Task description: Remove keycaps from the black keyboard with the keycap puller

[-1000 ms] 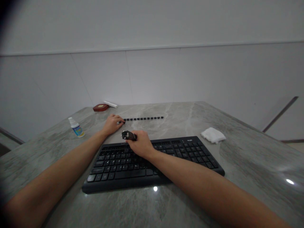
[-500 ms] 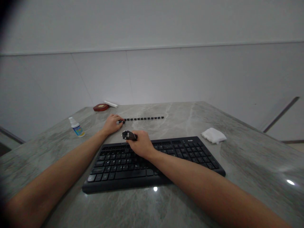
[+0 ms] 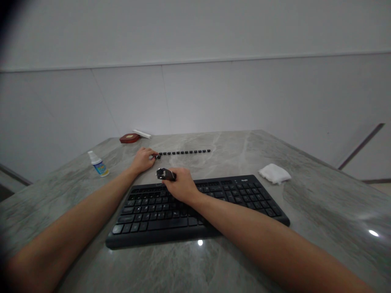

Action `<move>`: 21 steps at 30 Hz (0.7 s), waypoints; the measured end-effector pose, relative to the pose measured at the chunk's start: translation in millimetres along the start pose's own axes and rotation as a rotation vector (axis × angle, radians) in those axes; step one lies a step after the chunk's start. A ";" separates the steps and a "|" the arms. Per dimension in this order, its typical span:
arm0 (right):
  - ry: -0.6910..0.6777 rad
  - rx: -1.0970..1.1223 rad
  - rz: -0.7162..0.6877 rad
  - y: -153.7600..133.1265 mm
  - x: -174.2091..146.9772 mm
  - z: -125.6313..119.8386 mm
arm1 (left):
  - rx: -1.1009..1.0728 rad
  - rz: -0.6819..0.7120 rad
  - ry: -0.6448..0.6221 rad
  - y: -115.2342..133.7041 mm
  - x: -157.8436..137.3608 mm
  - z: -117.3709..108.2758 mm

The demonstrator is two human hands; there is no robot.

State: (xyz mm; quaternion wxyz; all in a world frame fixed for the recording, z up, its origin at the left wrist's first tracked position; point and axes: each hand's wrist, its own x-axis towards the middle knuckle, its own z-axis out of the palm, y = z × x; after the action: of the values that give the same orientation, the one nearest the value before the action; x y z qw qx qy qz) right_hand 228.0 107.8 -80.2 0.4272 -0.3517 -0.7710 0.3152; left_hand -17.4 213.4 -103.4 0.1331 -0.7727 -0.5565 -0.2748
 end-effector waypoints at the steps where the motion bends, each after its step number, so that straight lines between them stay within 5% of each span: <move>1: -0.009 -0.004 0.004 -0.5 -0.3 -0.1 | -0.016 -0.007 0.014 1.7 0.0 -1.6; 7: -0.102 -0.085 -0.074 -8.1 -5.7 -2.6 | -0.148 -0.055 0.054 30.4 -1.7 -24.5; 16: -0.337 -0.498 -0.449 -7.6 -28.5 -30.4 | -0.492 0.081 -0.235 118.4 -65.3 -77.5; 21: -0.319 -0.542 -0.418 -1.9 -34.9 -36.1 | -0.421 0.086 -0.259 121.5 -77.1 -77.6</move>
State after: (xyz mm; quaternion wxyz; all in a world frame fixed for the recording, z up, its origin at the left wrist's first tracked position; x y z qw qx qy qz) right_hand 272.9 85.1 -78.2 0.2482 -0.2334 -0.9385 0.0564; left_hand 56.9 71.1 -72.2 -0.0916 -0.8352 -0.4658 -0.2777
